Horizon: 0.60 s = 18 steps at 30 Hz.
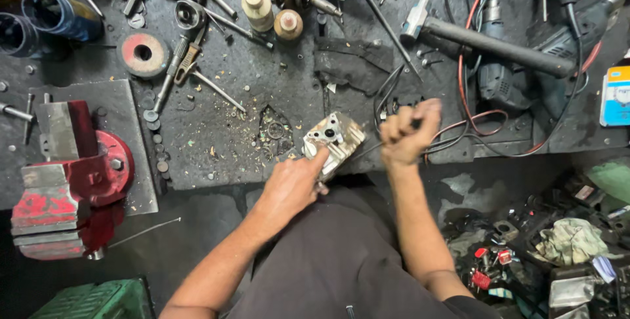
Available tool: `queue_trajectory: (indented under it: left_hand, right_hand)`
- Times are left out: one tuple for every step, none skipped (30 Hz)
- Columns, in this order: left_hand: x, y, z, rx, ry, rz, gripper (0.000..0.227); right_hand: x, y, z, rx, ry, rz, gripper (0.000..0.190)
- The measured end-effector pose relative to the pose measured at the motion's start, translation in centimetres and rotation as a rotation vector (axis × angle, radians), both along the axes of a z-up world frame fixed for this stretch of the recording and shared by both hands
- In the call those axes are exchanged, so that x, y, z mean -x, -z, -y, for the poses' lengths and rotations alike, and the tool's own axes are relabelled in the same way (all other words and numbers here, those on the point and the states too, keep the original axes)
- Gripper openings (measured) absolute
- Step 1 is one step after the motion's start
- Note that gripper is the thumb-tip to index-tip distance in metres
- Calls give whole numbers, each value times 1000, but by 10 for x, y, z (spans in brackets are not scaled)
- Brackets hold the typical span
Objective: The person uses a screwdriver to scrape and clean the interior surfaces of a small engine cylinder block. They rotate the part to access different areas and continue scraping along the inner walls and ports.
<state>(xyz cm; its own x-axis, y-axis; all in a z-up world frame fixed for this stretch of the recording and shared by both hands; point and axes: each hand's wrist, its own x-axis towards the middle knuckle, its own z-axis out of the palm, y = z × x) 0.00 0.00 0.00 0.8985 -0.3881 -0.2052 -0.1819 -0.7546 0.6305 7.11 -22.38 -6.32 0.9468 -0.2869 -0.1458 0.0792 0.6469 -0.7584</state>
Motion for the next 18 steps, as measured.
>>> queue_trajectory:
  left_hand:
    - [2, 2, 2, 10, -4, -11, 75]
    - [3, 3, 3, 1, -16, -25, 75]
    - [4, 4, 4, -6, -23, -37, 75]
    - [5, 5, 5, -13, -30, -50, 75]
    - [4, 6, 5, -5, -33, -42, 77]
    - [2, 7, 6, 2, -36, -33, 78]
    - [3, 8, 5, 9, -40, -29, 80]
    - [5, 8, 5, 6, -31, -30, 79]
    - [6, 9, 5, 1, -25, -26, 78]
    - [8, 9, 5, -4, -20, -23, 77]
    - [9, 9, 5, -9, -18, -15, 77]
    - [10, 10, 5, -14, -17, -6, 76]
    - [11, 10, 3, -21, -14, 2, 75]
    - [12, 11, 0, 11, -7, 10, 79]
    - [11, 13, -2, 44, -10, 22, 84]
    - [9, 17, -6, 76, -13, 34, 88]
    - [12, 22, -10, 81, -33, -1, 90]
    - [11, 31, -14, 86, -53, -37, 91]
  right_hand:
    - [3, -3, 13, -33, 30, -5, 38]
    - [1, -8, 30, -55, 92, 27, 40]
    - [-2, -15, 47, -73, 158, 61, 42]
    - [-4, -25, 66, -27, 182, 143, 41]
    - [-8, -33, 78, 20, 210, 232, 40]
    - [-13, -38, 83, 34, 261, 233, 39]
    - [-14, -40, 82, 47, 312, 230, 38]
    - [-11, -40, 75, 60, 363, 227, 37]
    - [-8, -35, 60, 61, 266, 201, 39]
    - [-2, -24, 36, 62, 169, 176, 41]
    - [3, -11, 11, 62, 73, 155, 44]
    - [10, -2, -6, 63, -24, 134, 47]
    - [21, 7, -19, 69, -69, 104, 40]
    - [33, 13, -27, 74, -114, 75, 35]
    - [38, 14, -22, 11, -40, 58, 35]
    - [41, 13, -11, -54, 33, 42, 36]
    - [52, 9, 3, -116, 111, 4, 37]
    - [59, 5, 20, -95, 164, 27, 36]
